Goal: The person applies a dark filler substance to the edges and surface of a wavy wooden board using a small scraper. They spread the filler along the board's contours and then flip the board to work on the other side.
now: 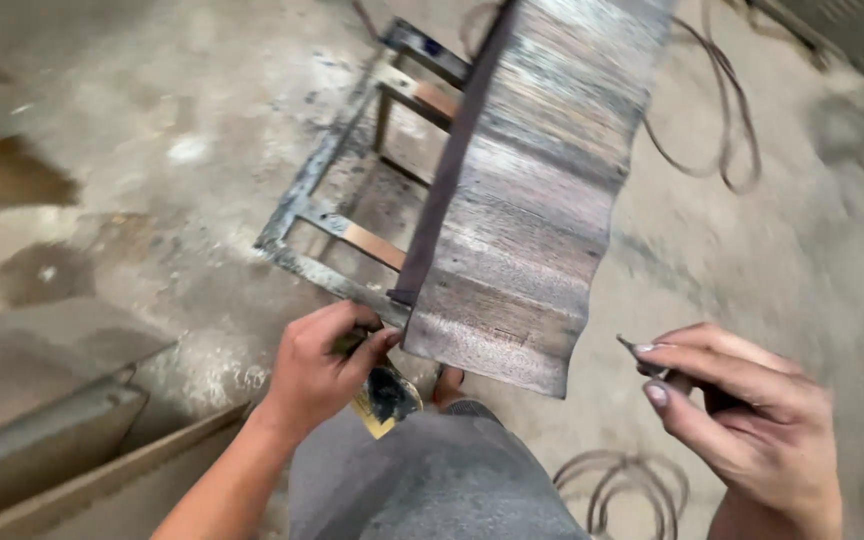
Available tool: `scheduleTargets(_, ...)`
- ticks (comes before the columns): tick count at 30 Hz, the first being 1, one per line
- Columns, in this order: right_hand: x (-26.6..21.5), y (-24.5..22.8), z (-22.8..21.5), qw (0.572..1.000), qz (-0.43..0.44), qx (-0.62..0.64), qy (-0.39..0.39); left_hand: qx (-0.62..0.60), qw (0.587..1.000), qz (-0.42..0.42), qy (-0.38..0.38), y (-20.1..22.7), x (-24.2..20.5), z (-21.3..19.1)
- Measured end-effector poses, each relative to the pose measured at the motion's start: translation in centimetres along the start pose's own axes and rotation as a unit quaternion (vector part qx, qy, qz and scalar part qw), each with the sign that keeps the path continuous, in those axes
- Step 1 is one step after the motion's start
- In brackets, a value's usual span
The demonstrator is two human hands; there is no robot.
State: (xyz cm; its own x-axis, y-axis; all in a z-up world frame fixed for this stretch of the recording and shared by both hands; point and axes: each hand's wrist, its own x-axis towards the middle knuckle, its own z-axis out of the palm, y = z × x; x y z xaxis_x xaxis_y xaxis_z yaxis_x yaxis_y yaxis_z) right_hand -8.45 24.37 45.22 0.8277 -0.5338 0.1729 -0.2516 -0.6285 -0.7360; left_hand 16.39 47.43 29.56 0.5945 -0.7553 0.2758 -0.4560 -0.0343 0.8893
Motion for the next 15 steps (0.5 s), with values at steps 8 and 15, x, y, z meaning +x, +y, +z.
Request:
scheduleTargets(8, -0.1, -5.4, 2.7, 0.997, 0.022, -0.066, -0.043, -0.014, 0.987, 0.12, -0.11, -1.6, 2.9, -0.8)
scheduleTargets(15, -1.2, -3.2, 3.7, 0.965, 0.018, -0.26, 0.042, -0.03, 0.98, 0.145, -0.134, -2.8, 4.7, -0.1)
